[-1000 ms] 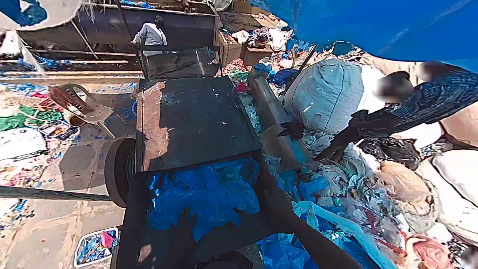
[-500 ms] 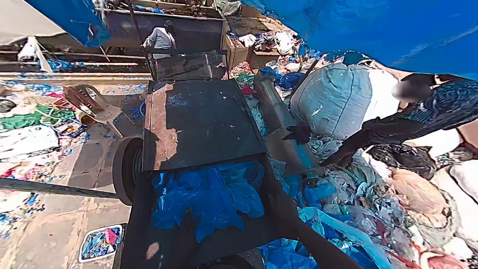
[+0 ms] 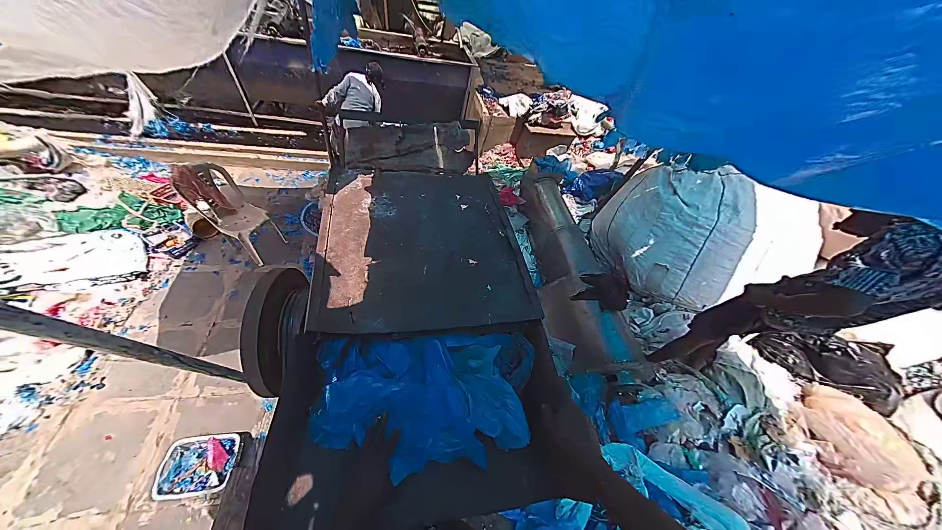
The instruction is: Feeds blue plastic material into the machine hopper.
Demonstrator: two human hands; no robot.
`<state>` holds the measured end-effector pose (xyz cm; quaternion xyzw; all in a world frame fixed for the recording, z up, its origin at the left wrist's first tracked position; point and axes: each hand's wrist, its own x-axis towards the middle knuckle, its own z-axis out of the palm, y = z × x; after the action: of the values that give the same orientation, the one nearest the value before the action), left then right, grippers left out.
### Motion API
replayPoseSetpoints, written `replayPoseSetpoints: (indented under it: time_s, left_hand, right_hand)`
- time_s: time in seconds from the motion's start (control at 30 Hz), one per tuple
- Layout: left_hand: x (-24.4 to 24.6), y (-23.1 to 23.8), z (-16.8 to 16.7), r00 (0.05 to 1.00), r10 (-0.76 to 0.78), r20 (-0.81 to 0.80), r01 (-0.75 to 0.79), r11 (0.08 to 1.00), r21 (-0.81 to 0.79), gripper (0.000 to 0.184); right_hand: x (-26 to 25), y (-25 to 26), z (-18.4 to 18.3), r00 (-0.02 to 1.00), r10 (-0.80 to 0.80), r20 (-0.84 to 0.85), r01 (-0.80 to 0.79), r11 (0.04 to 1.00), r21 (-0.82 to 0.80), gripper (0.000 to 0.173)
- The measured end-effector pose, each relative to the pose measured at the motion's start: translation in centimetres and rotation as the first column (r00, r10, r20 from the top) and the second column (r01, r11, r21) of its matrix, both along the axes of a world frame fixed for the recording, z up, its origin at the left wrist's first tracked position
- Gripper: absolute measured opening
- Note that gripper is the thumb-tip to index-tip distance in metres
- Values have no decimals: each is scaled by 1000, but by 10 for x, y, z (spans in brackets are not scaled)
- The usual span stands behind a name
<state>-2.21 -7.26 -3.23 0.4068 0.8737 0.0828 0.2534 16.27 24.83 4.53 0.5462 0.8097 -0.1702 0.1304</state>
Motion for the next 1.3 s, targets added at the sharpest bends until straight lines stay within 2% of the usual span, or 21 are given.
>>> replayPoseSetpoints:
  time_s: [0.03,0.07,0.1,0.2,0.33,0.77,0.97,1.3]
  left_hand:
    - [-10,11,39,981,-52,189,113,939,-326,71]
    - [-1,-2,2,1000,-3,12,3,1000,-8,67]
    - [-1,-3,-25,999,18,-44,-12,992,129,69]
    - [-6,2,-41,1000,8,-15,-7,994,108,78]
    - [-7,2,-37,1000,-2,-9,3,998,57,78]
    - [0,0,-30,999,-5,-34,9,993,118,75]
    - [1,5,-25,1000,1,-26,1,998,70,75]
    - [2,2,-40,992,-23,-128,38,992,117,71]
  right_hand:
    - [-1,-1,0,1000,0,2,0,1000,-2,72]
    - [-1,-1,1,1000,-2,10,2,1000,-12,72]
    - [-2,-3,4,1000,-4,13,4,1000,-15,71]
    - [0,-4,6,1000,-2,0,2,1000,-10,70]
    - [0,-5,5,1000,1,-8,-1,1000,-11,67]
    - [6,0,-7,997,-1,-81,5,999,51,55]
    - [6,6,-17,1000,-21,-17,21,999,50,56]
    - [6,5,-11,1000,-22,12,21,999,26,51]
